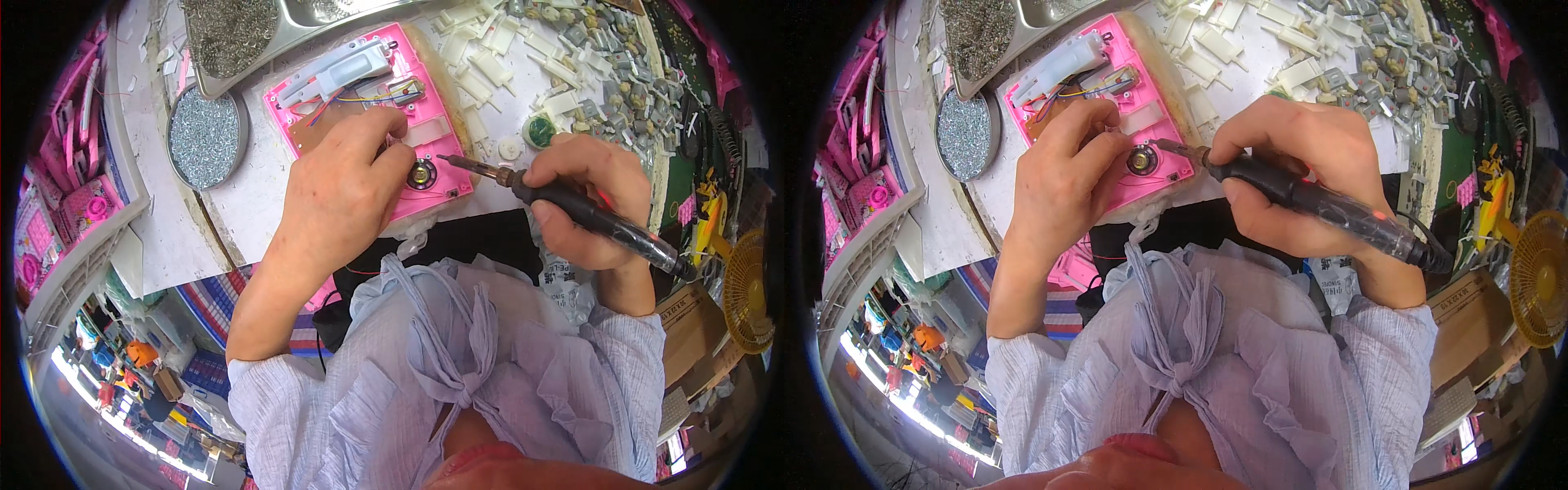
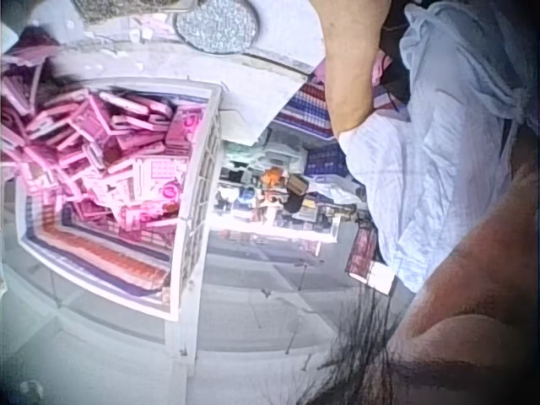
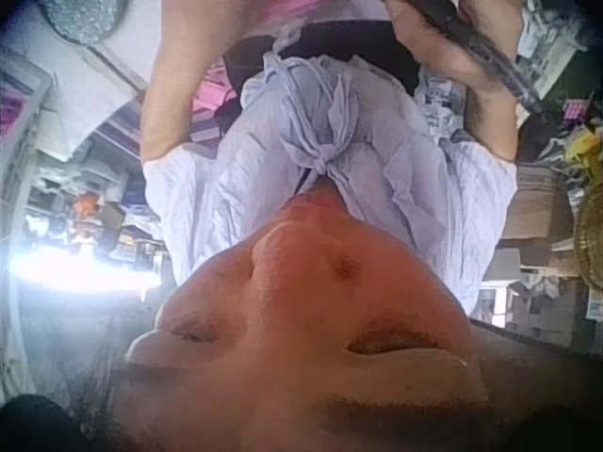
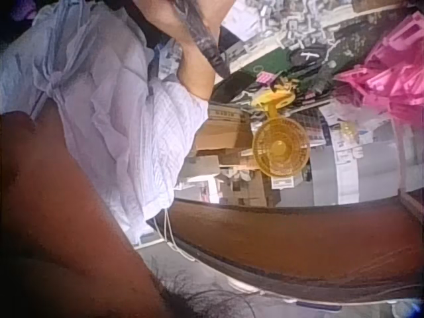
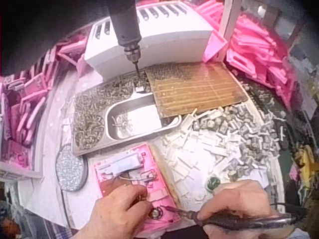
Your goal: Assembling the internal components of pink toy guns, including soldering wires and using a power screwdriver to secure parts.
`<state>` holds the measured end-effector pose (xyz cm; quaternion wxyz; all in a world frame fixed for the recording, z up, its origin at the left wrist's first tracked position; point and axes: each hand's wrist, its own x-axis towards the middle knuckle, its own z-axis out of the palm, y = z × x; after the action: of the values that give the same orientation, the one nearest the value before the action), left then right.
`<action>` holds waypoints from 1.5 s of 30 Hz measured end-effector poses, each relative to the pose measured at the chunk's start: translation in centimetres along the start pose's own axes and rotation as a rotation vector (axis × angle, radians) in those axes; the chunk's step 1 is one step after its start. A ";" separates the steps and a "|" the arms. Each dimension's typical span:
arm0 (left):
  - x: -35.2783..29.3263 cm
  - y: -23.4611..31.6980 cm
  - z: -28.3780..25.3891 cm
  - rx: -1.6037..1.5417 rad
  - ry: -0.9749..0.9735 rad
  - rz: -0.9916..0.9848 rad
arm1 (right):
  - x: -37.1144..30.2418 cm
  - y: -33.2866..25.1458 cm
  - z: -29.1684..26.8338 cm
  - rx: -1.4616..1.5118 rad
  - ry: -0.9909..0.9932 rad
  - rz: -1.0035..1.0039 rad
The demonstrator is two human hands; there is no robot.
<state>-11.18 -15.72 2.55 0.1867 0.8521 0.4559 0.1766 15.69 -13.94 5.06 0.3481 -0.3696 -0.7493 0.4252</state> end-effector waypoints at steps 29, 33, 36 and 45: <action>-1.1 0.6 1.1 0.017 0.108 0.134 | -1.9 0.8 -1.7 0.046 0.111 -0.076; -1.5 2.3 1.7 0.067 0.162 -0.010 | -2.8 0.7 -1.8 0.071 0.155 -0.054; -2.1 3.0 2.1 0.091 0.208 -0.083 | -3.5 0.8 -2.0 0.077 0.161 -0.031; -2.9 0.2 0.5 0.125 0.265 0.004 | -10.9 1.0 -9.2 0.284 0.817 0.173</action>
<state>-12.30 -18.35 1.89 0.0712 0.8323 0.4848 0.2591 28.94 -19.36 5.55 0.6264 -0.5172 -0.4505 0.3704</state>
